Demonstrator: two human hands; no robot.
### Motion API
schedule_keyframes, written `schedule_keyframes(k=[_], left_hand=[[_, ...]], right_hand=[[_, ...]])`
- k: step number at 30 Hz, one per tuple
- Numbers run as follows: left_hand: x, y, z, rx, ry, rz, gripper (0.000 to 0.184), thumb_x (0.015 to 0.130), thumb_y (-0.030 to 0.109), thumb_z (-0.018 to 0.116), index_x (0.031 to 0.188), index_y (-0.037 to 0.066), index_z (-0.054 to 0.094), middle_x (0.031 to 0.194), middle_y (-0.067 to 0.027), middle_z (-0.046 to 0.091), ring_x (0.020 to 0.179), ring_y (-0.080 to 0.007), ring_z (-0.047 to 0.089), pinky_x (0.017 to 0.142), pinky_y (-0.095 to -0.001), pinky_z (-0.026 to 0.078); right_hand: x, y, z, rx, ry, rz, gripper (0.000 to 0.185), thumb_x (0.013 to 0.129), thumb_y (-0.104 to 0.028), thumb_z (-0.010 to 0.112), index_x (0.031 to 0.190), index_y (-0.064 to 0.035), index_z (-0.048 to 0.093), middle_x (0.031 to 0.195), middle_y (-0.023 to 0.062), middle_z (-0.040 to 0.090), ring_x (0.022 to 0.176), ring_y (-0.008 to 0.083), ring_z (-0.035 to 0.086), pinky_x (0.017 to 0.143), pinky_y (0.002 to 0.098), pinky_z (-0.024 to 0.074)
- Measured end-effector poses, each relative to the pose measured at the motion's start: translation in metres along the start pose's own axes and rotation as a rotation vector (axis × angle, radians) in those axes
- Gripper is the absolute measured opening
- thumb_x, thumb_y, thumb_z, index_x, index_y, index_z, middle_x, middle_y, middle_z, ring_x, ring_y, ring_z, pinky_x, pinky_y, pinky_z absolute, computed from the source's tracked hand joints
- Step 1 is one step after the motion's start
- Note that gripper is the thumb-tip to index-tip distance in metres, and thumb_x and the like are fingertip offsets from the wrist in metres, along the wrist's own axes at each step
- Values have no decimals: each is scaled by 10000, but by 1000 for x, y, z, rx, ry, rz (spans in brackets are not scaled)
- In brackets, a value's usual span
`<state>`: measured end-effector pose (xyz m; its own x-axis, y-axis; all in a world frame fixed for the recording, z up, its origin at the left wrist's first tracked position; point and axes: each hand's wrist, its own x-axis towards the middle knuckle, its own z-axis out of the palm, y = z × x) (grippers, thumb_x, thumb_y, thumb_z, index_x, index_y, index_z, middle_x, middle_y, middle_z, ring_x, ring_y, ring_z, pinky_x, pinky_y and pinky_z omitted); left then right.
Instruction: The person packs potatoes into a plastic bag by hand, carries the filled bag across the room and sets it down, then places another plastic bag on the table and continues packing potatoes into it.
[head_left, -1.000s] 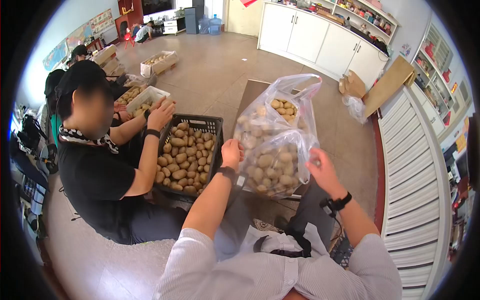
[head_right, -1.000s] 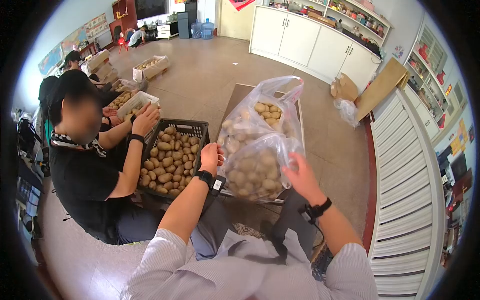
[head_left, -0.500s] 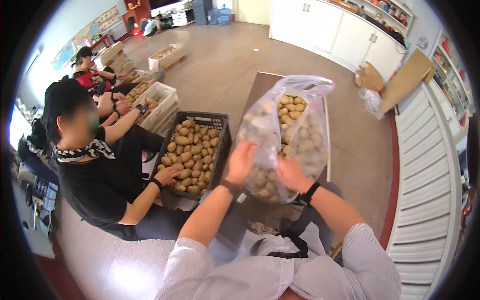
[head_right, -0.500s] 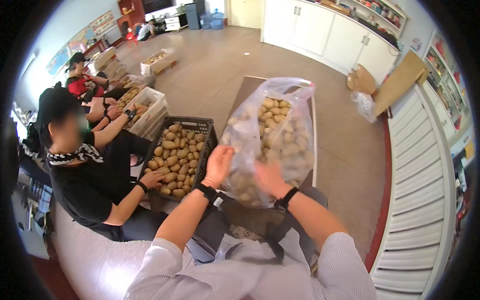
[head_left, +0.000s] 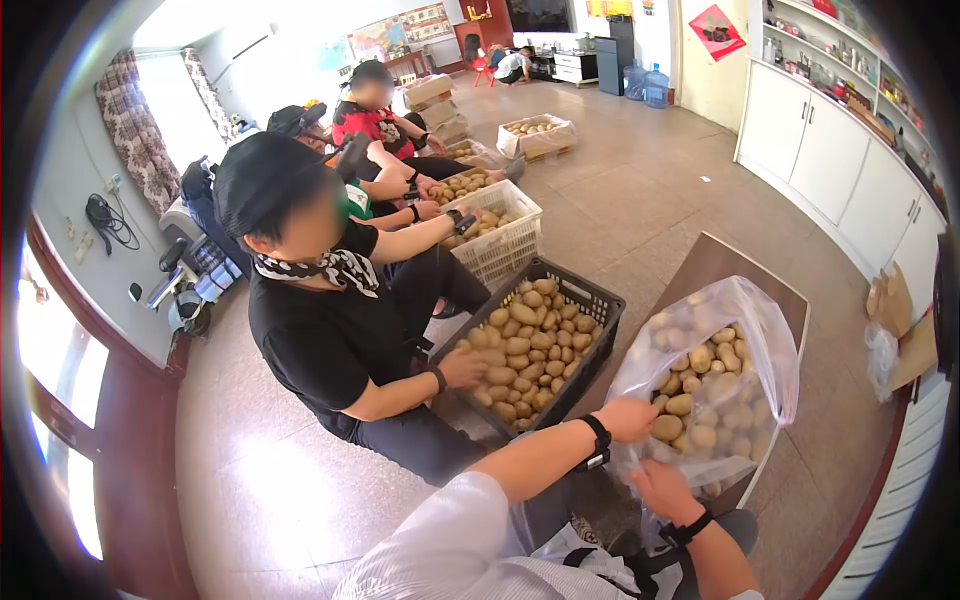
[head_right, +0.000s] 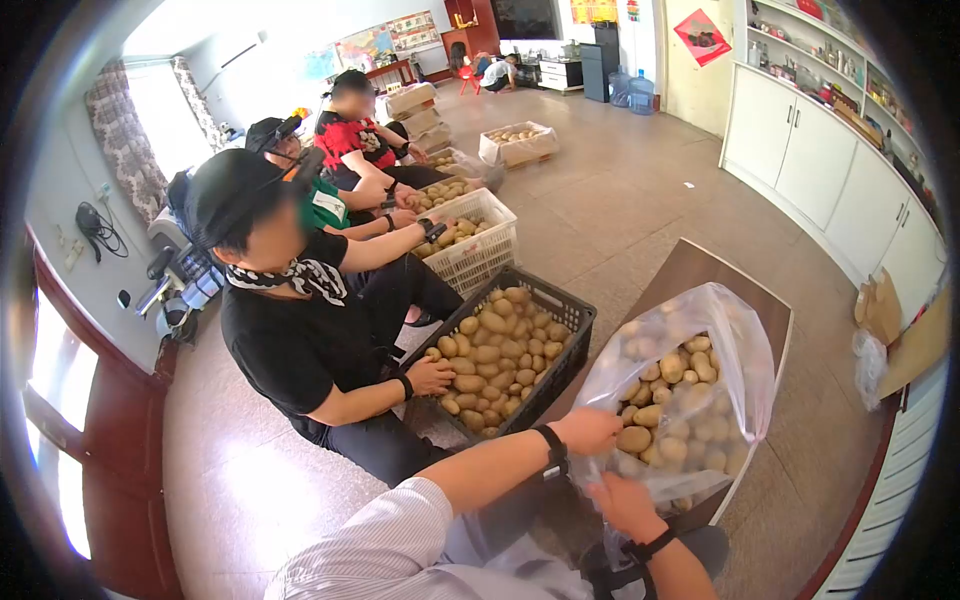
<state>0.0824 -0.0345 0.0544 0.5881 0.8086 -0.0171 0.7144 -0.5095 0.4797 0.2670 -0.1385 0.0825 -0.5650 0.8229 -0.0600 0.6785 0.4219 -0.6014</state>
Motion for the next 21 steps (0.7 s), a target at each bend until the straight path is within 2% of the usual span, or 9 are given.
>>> schedule_keyframes(k=[2,4,5,7,8,10,14,16,21], left_hand=[[-2,-2,-9,-47,-24,-33,219,853,252,586,983,76,605,921,-143,646,881,-357,642,756,-470,511],[-1,-5,-7,-3,3,-47,249,844,271,604,1001,78,603,938,-137,645,886,-353,645,760,-469,514],[-1,-7,-7,45,37,-56,281,835,290,623,1020,79,600,955,-132,644,891,-348,649,764,-468,517],[-1,-7,-6,79,29,-47,314,826,309,640,1041,85,597,973,-125,642,894,-344,651,766,-467,519],[-2,-6,-8,109,23,-35,348,816,327,658,1063,91,593,991,-119,639,897,-340,653,769,-466,520],[-1,-6,-10,131,14,-33,368,810,340,668,1072,94,591,999,-118,637,899,-340,653,768,-467,521],[-3,-12,-5,157,29,-3,401,796,363,685,1076,93,589,1002,-115,636,904,-333,654,770,-466,523],[-2,-13,-6,157,9,-1,409,792,363,687,1083,92,591,1008,-113,638,911,-330,654,773,-465,522],[-3,-15,-9,181,-26,-13,419,796,353,674,1125,103,603,1039,-104,649,938,-324,650,791,-465,520]], right_hand=[[2,7,-14,-5,49,22,369,907,-346,583,1008,6,632,973,225,658,933,412,613,798,497,472],[9,16,-29,-177,270,-187,435,888,-378,599,1127,-17,626,1210,195,589,1177,404,512,957,496,412],[10,24,-30,-173,272,-191,435,888,-378,599,1127,-17,626,1210,195,589,1177,404,512,957,496,412],[13,39,-30,-371,217,-121,491,854,-398,633,1174,-25,621,1328,153,509,1334,415,349,1081,529,275],[13,44,-31,-369,218,-128,491,854,-398,633,1174,-25,621,1328,153,509,1334,415,349,1081,529,275],[12,52,-33,-362,163,-128,532,837,-417,652,1185,-15,622,1299,147,540,1359,425,325,1102,562,230],[7,65,-30,-373,185,-133,544,830,-417,660,1184,-6,628,1212,172,591,1336,425,356,1098,566,237],[8,65,-31,-414,233,-171,494,824,-420,662,1088,-2,670,1021,192,656,1277,427,418,1099,570,235],[2,62,-45,-423,249,-188,373,824,-393,659,871,-26,699,828,173,672,1098,374,544,1083,570,264]])
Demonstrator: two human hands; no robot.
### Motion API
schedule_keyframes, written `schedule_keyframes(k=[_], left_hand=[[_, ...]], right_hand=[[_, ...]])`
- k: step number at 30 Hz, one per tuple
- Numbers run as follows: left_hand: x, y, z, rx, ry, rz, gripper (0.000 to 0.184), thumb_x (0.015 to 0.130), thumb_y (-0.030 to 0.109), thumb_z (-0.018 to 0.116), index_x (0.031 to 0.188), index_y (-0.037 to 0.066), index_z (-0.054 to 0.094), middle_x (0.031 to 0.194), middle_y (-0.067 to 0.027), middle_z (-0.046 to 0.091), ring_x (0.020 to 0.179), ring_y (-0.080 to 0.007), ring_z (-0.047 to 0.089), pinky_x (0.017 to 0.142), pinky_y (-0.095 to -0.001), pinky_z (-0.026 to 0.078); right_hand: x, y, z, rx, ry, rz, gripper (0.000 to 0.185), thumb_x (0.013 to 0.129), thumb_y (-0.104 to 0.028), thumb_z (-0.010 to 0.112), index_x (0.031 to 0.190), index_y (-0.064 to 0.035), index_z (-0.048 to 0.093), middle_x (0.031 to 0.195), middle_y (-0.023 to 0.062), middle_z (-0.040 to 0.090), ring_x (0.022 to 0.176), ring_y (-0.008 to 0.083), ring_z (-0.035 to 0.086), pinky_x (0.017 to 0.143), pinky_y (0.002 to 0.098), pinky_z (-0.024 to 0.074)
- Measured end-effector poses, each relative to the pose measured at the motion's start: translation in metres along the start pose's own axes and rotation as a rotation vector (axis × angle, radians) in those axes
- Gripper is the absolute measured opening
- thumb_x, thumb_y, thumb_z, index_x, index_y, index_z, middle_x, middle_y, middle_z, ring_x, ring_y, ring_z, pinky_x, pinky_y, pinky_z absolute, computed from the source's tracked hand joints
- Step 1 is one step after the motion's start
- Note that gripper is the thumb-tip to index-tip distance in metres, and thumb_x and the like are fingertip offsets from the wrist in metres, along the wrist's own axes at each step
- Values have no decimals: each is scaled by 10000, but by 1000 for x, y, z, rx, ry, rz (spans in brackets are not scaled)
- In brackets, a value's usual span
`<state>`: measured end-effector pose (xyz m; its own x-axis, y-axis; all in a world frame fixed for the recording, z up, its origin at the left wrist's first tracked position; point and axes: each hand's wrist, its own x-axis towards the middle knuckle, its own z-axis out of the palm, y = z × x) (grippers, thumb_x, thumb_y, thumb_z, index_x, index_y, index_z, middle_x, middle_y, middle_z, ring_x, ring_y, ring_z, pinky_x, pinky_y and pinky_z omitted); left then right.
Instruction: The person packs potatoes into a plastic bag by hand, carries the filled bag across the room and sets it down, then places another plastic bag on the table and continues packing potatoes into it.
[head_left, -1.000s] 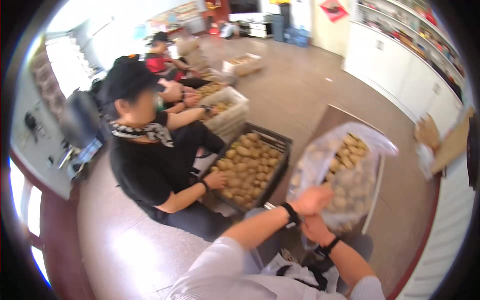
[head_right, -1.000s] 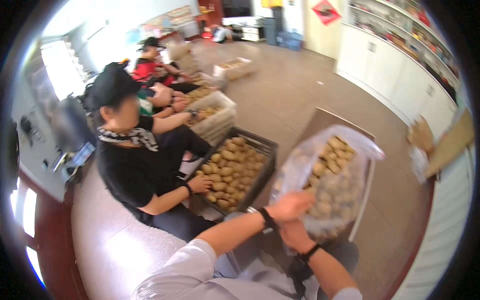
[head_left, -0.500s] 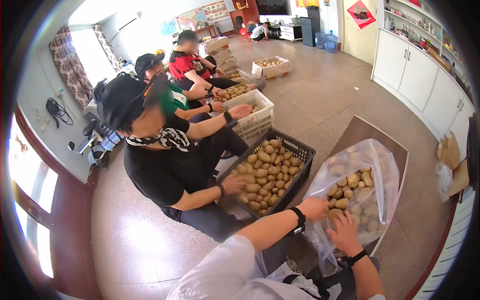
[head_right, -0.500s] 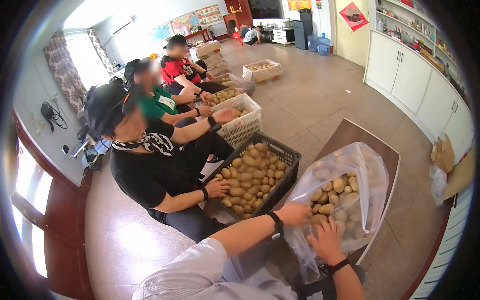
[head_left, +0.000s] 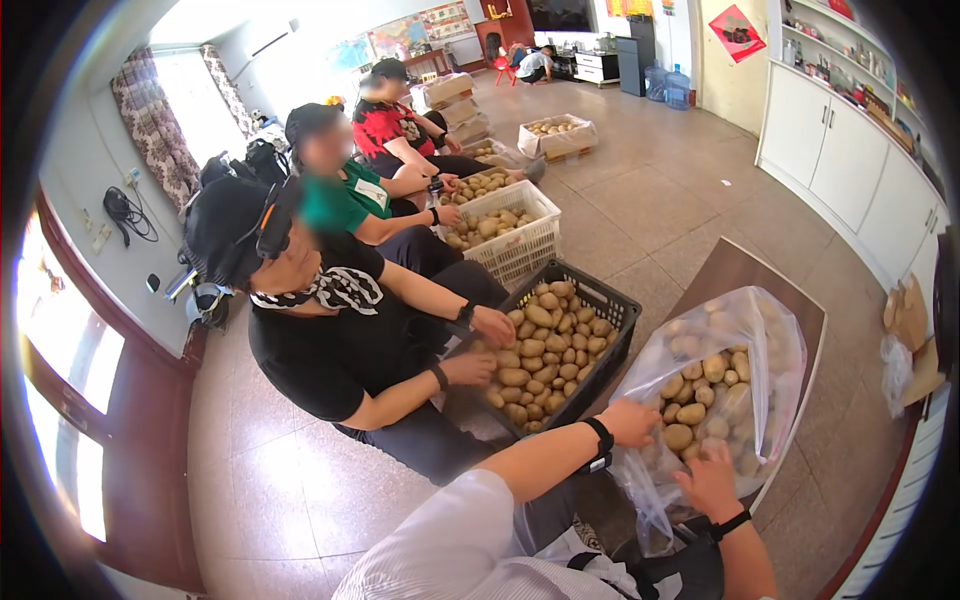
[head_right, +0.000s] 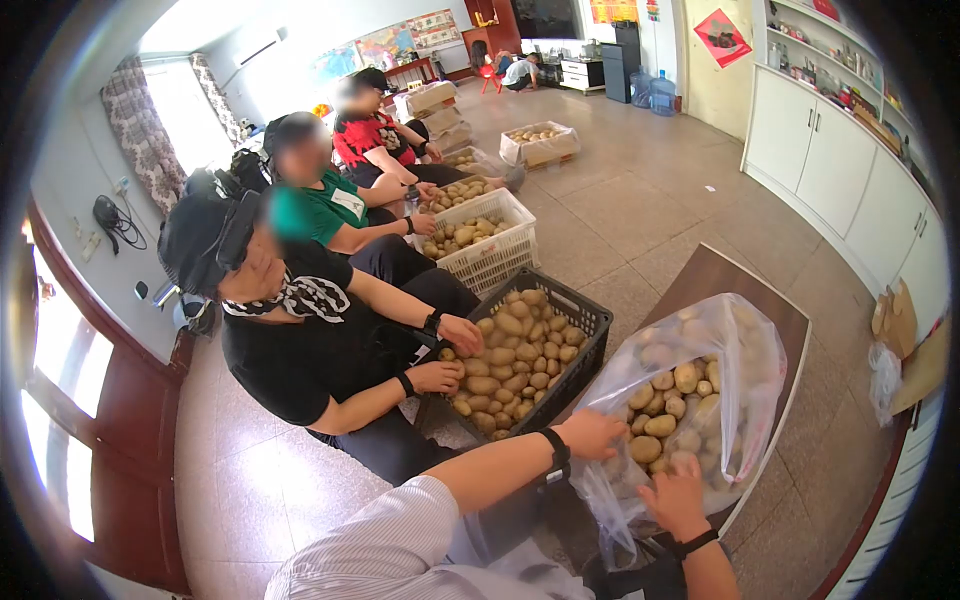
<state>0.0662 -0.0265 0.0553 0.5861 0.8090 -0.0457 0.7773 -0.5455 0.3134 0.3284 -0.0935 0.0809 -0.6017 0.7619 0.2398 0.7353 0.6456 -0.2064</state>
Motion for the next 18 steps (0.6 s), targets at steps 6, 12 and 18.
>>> schedule_keyframes(k=[6,12,18], left_hand=[[-5,2,-20,-101,-108,-65,378,861,313,589,1174,102,610,1156,-100,636,1053,-324,621,890,-469,495],[-3,-3,-16,-119,-93,-70,425,865,303,576,1253,131,588,1213,-91,625,1081,-311,620,898,-462,497],[-4,-11,-5,-87,-59,-66,433,851,308,586,1236,112,582,1185,-105,638,1009,-336,642,860,-469,506]], right_hand=[[-14,12,-19,82,-96,62,314,850,-353,644,764,-53,684,726,155,661,805,341,623,1002,537,371],[-33,23,-18,193,-80,184,295,870,-324,632,736,-63,665,688,149,650,681,356,616,882,495,436],[-42,19,-26,161,-219,284,310,885,-338,604,757,-60,655,721,178,647,708,400,622,679,495,476]])
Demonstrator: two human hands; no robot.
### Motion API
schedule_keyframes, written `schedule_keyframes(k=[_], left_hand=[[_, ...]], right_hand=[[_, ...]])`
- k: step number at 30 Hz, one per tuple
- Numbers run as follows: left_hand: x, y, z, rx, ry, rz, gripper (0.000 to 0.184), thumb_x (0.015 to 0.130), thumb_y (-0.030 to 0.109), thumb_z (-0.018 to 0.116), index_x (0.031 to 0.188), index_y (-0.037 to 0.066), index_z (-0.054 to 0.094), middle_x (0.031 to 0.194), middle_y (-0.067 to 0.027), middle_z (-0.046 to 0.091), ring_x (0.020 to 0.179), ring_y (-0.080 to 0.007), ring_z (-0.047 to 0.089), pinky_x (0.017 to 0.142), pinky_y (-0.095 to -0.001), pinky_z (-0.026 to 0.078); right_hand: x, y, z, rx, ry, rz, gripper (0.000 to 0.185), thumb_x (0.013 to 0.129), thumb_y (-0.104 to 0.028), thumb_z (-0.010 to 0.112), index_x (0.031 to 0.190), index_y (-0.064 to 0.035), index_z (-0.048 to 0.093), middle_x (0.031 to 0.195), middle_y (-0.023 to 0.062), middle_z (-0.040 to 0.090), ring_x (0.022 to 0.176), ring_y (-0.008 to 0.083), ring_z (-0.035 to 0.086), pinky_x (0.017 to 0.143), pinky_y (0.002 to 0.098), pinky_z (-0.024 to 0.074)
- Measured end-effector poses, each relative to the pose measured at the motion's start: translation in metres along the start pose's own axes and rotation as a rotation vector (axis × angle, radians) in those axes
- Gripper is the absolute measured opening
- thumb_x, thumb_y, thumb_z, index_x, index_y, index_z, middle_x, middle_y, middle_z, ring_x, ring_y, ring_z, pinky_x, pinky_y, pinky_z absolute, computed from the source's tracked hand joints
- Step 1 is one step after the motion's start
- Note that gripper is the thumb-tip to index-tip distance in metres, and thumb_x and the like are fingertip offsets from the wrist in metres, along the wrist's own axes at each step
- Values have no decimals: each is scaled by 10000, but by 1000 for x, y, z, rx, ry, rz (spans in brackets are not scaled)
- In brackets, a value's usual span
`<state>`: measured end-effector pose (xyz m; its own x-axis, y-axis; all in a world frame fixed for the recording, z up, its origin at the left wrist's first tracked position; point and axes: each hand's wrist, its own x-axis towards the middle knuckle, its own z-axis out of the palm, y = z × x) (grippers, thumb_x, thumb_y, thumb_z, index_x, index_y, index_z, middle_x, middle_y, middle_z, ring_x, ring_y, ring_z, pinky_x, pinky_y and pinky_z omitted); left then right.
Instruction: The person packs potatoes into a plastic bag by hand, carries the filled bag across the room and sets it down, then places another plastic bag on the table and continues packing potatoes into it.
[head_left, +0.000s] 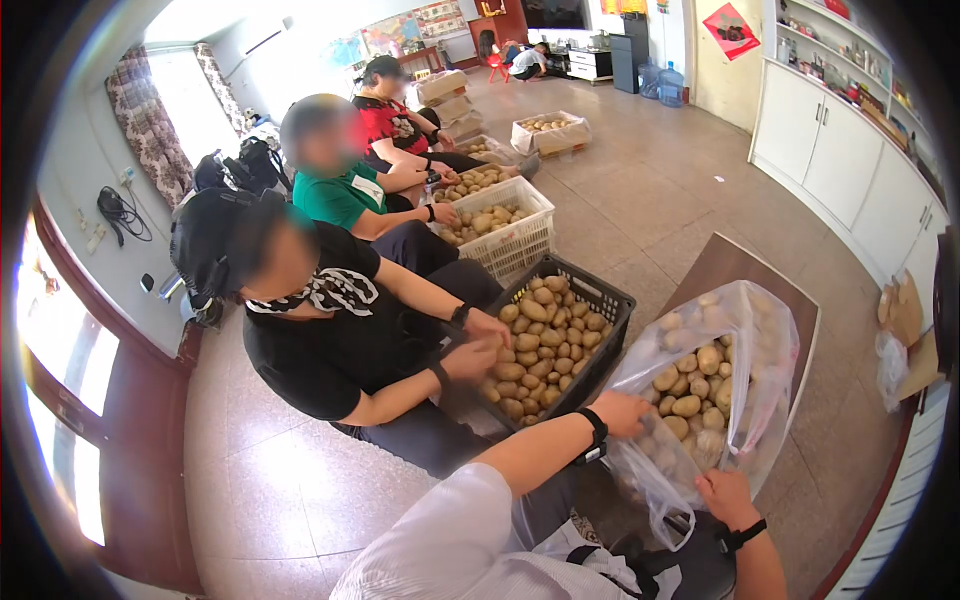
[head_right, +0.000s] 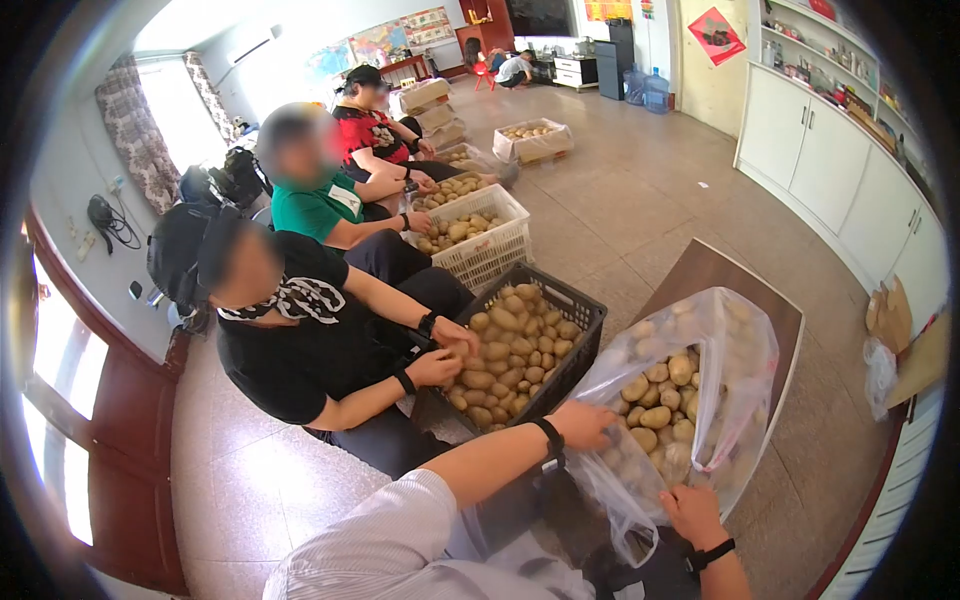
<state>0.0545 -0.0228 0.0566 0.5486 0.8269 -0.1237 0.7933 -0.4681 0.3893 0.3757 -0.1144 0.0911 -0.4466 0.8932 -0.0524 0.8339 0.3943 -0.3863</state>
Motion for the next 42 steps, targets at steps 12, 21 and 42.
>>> schedule_keyframes(k=[12,21,42], left_hand=[[2,33,10,187,124,316,582,781,184,658,1341,143,504,1235,-74,619,1160,-365,532,984,-453,448],[-3,25,10,227,-74,84,320,785,267,713,1037,83,643,981,-102,678,1050,-312,587,939,-444,445],[4,25,-13,11,47,-179,730,819,341,680,1399,24,371,857,-245,657,816,-405,658,789,-480,517]], right_hand=[[-59,13,35,14,-460,-208,298,928,-288,474,887,-70,673,885,170,677,862,398,632,737,502,505],[-18,0,4,570,-78,273,433,916,-437,589,1054,-27,615,864,125,649,734,270,641,642,365,506],[187,61,-18,1657,379,791,78,886,-74,490,945,-48,533,759,80,608,563,213,617,449,354,517]])
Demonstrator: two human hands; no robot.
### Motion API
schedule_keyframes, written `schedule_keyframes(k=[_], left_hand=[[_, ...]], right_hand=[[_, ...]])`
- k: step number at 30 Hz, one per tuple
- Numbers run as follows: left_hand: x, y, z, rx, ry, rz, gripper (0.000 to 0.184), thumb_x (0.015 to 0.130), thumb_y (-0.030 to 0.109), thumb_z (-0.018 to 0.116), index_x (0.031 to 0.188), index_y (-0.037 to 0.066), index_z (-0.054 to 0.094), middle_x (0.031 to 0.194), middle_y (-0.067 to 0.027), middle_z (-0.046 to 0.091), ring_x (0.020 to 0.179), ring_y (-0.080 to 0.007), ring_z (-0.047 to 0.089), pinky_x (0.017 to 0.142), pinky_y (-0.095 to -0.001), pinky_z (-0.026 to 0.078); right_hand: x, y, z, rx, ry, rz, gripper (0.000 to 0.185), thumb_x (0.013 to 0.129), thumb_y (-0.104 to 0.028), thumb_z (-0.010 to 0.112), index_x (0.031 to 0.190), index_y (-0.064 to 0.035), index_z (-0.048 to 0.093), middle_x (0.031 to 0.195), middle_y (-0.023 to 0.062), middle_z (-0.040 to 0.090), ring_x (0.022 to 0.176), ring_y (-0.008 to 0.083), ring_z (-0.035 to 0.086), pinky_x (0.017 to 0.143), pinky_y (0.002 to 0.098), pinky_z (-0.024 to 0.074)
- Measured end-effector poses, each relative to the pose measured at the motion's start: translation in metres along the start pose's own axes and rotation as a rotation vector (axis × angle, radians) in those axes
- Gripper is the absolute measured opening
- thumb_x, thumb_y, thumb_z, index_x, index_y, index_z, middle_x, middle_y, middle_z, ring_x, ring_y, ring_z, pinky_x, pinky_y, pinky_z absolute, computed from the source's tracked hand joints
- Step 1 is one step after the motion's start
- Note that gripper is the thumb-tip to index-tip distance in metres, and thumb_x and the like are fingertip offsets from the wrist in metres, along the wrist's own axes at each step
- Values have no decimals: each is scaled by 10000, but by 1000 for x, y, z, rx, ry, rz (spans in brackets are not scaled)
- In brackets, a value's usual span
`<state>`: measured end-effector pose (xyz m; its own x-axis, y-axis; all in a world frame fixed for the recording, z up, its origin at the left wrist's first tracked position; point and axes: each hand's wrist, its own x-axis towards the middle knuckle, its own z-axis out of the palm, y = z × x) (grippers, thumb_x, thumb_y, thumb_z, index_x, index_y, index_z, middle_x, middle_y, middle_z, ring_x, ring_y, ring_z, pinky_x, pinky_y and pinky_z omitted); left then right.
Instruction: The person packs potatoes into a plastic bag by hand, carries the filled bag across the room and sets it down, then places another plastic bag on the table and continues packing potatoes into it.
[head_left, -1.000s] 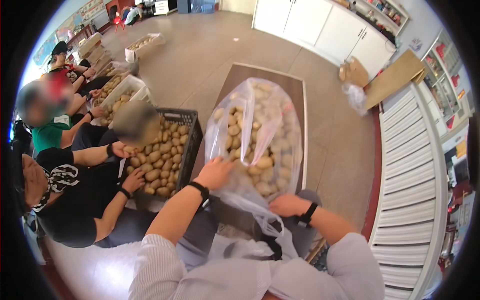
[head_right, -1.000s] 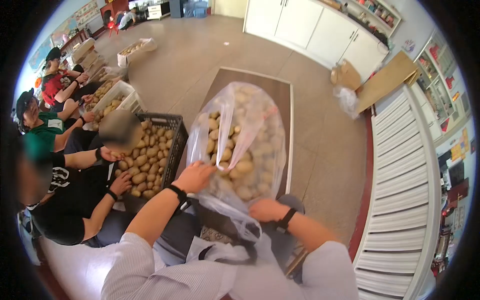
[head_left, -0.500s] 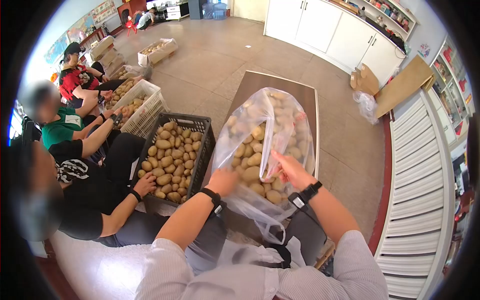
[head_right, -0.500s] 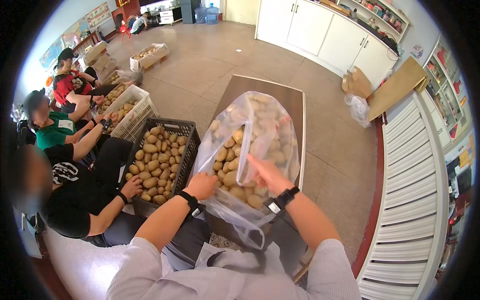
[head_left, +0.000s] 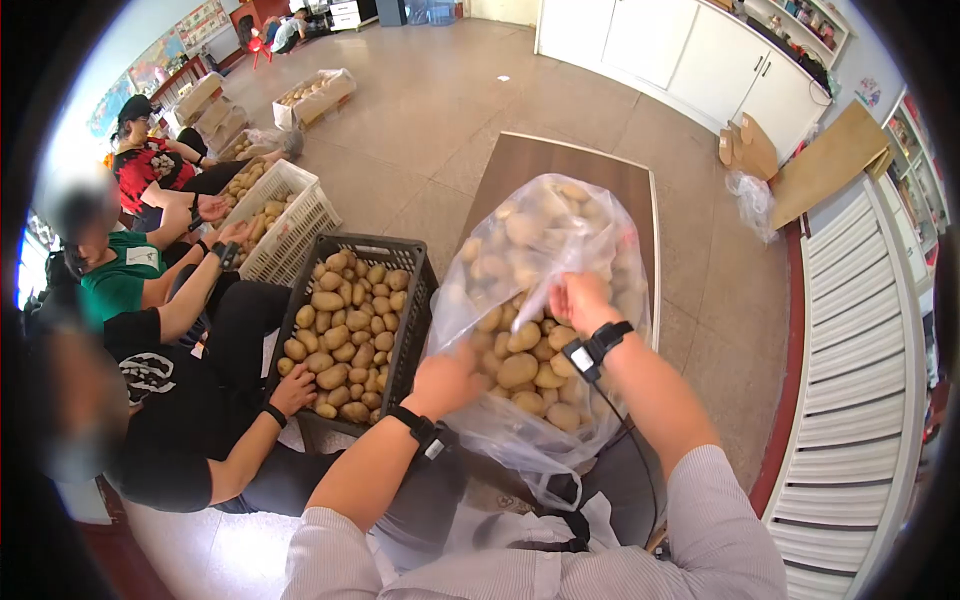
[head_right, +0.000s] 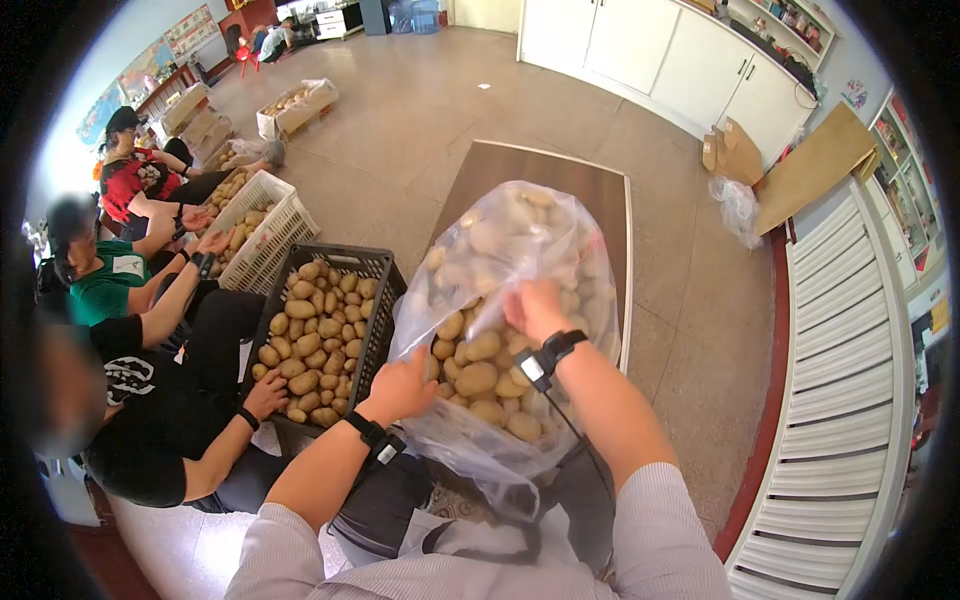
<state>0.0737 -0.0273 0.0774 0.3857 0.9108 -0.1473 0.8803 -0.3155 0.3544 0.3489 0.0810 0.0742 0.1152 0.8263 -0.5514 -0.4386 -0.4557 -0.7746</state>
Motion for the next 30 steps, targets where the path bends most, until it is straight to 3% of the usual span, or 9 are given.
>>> schedule_keyframes(k=[1,8,10,13,14,16,17,25,30], left_hand=[[2,-2,2,-4,-12,-2,730,819,341,680,1399,24,371,857,-245,657,816,-405,658,789,-480,517],[9,-15,2,123,-49,-48,826,784,358,718,1435,16,343,832,-230,663,789,-367,664,758,-435,517],[12,-20,4,164,-46,-61,852,770,372,730,1436,9,343,828,-224,665,788,-356,666,751,-427,515],[12,-35,8,198,-77,-151,918,742,409,755,1437,-7,323,852,-214,675,816,-344,672,767,-434,512],[12,-40,8,203,-105,-195,936,735,422,760,1434,-13,315,867,-207,682,836,-347,672,781,-439,509],[12,-46,6,209,-137,-242,954,728,435,765,1431,-19,307,882,-200,688,856,-350,671,795,-444,506],[11,-48,5,218,-132,-274,890,729,436,761,1375,-19,352,889,-181,695,872,-344,670,800,-444,501],[15,-37,-6,236,-195,-318,724,729,431,753,1263,27,478,978,-160,685,962,-320,642,815,-446,484],[14,-6,-13,-14,204,24,446,864,329,665,1193,33,604,1086,-177,625,1021,-351,588,825,-448,476]], right_hand=[[19,-4,-11,0,-46,-27,171,898,-31,415,1019,-45,536,819,92,633,635,230,645,531,362,568],[52,-59,12,11,220,-425,241,925,-74,457,1137,-44,569,931,157,669,796,294,665,617,393,570],[73,-66,-2,-891,496,-1252,226,894,-83,513,1092,-15,598,948,233,658,790,365,652,657,459,548],[80,-79,-16,-1305,573,-1363,235,868,-118,561,1060,7,615,965,277,638,834,411,636,737,502,518],[82,-84,-25,-1309,568,-1350,235,868,-118,561,1060,7,615,965,277,638,834,411,636,737,502,518],[87,-95,-45,-1613,457,-878,256,853,-142,568,1053,11,617,969,272,647,903,406,643,784,514,512],[92,-96,-53,-1559,469,-813,245,852,-145,560,1027,18,614,977,266,652,958,406,634,824,512,505],[93,-73,-104,-1522,325,-650,391,850,-197,581,1162,39,579,1113,289,628,1053,439,595,913,482,487],[26,-60,-91,-1296,325,-708,584,844,-287,654,1306,23,476,1247,289,568,1169,437,537,1004,454,429]])
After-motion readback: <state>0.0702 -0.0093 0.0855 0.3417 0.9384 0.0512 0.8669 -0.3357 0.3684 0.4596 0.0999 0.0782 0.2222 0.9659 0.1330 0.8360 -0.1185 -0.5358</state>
